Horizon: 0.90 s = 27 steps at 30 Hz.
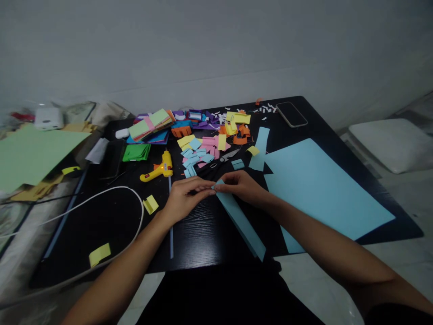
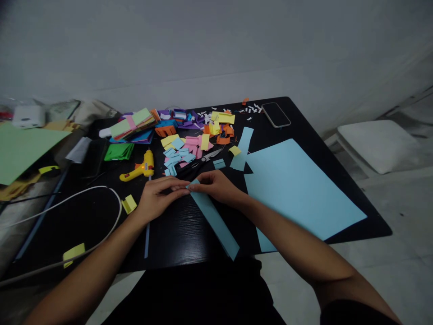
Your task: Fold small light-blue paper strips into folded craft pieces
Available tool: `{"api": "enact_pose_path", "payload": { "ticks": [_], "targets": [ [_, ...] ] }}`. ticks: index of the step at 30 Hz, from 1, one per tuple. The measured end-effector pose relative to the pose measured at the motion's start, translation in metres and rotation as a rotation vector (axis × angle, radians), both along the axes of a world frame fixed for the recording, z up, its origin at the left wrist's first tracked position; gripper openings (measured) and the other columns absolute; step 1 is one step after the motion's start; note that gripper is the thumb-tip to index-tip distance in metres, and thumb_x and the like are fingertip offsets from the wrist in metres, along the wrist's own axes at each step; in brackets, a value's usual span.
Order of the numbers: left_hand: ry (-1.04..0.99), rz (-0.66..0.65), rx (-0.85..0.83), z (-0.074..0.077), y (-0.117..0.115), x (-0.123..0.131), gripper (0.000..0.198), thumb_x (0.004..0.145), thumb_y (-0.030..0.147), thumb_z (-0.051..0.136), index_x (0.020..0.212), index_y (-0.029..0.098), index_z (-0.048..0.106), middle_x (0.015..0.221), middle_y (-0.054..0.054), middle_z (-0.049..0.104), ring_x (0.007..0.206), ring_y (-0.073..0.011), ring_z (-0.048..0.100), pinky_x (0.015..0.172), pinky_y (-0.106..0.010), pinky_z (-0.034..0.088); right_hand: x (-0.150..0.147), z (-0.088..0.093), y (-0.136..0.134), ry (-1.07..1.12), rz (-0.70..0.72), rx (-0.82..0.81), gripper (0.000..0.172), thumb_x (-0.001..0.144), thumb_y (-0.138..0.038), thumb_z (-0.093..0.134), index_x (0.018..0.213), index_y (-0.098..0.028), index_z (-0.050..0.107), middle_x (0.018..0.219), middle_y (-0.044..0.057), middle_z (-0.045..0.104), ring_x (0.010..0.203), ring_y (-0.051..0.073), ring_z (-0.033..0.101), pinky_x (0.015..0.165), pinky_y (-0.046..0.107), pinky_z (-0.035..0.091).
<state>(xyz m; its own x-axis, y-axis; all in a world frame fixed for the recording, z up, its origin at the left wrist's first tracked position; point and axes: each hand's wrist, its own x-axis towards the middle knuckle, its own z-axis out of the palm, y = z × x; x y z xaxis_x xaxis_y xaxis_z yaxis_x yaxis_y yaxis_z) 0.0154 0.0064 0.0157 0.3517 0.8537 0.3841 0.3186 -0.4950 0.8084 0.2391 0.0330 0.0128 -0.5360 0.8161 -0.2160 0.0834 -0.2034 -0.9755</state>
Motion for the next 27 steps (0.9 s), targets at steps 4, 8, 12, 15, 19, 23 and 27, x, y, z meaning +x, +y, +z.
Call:
{"api": "enact_pose_path", "payload": {
  "ticks": [4,8,12,15,19,23,27],
  "targets": [
    [-0.015,0.024,-0.116,0.0012,0.0014,-0.0001,0.023,0.088,0.032,0.082,0.108,0.02,0.081,0.085,-0.003,0.077,0.074,-0.0142,0.069,0.071,-0.025,0.056,-0.0008,0.0017,0.0,-0.006,-0.012,-0.011,0.046,0.073,-0.058,0.085,0.068,-0.017,0.064,0.064,-0.005,0.051,0.061,0.01,0.041,0.057,0.026,0.029],
    [0.032,0.084,-0.245,0.0039,0.0009,0.0013,0.021,0.095,0.038,0.07,0.091,0.017,0.074,0.069,-0.001,0.069,0.061,-0.0121,0.06,0.058,-0.023,0.047,-0.0027,0.0018,-0.0008,-0.015,-0.012,-0.019,0.047,0.07,-0.058,0.086,0.067,-0.017,0.063,0.063,-0.005,0.051,0.06,0.01,0.041,0.058,0.027,0.03],
    [0.095,0.002,-0.315,0.0033,0.0002,0.0025,0.026,0.097,0.038,0.063,0.082,0.017,0.068,0.063,0.002,0.061,0.058,-0.0121,0.056,0.055,-0.022,0.041,-0.0037,0.0003,-0.0014,-0.023,0.001,-0.005,0.047,0.069,-0.058,0.087,0.066,-0.017,0.063,0.063,-0.005,0.051,0.06,0.01,0.041,0.058,0.026,0.03],
    [0.081,-0.004,-0.326,0.0013,0.0015,0.001,0.026,0.097,0.038,0.061,0.082,0.017,0.066,0.063,0.002,0.059,0.058,-0.0121,0.053,0.055,-0.023,0.039,-0.0024,-0.0004,-0.0007,-0.045,0.007,-0.001,0.045,0.074,-0.059,0.083,0.072,-0.016,0.069,0.063,-0.003,0.053,0.06,0.011,0.042,0.057,0.027,0.03],
    [0.048,0.037,-0.303,0.001,0.004,-0.0011,0.027,0.096,0.038,0.061,0.08,0.017,0.065,0.062,0.003,0.054,0.058,-0.0115,0.049,0.055,-0.023,0.037,-0.0009,-0.0026,0.0011,-0.059,-0.025,0.032,0.044,0.08,-0.059,0.078,0.077,-0.015,0.073,0.062,-0.003,0.054,0.059,0.011,0.041,0.057,0.027,0.029],
    [0.043,0.053,-0.263,0.003,0.0052,-0.0004,0.025,0.095,0.036,0.062,0.078,0.017,0.065,0.062,0.003,0.053,0.058,-0.0109,0.047,0.056,-0.023,0.037,-0.0019,-0.003,0.0001,-0.056,-0.053,0.058,0.044,0.081,-0.059,0.077,0.077,-0.015,0.073,0.064,-0.002,0.056,0.06,0.011,0.043,0.057,0.027,0.029],
    [0.037,0.076,-0.25,0.0048,0.006,-0.0014,0.024,0.093,0.034,0.063,0.078,0.017,0.065,0.063,0.003,0.055,0.059,-0.011,0.049,0.056,-0.023,0.039,-0.0023,0.0001,-0.0015,-0.069,-0.018,-0.003,0.047,0.082,-0.061,0.077,0.077,-0.015,0.074,0.063,-0.003,0.055,0.059,0.01,0.042,0.056,0.027,0.027]
  ]
}}
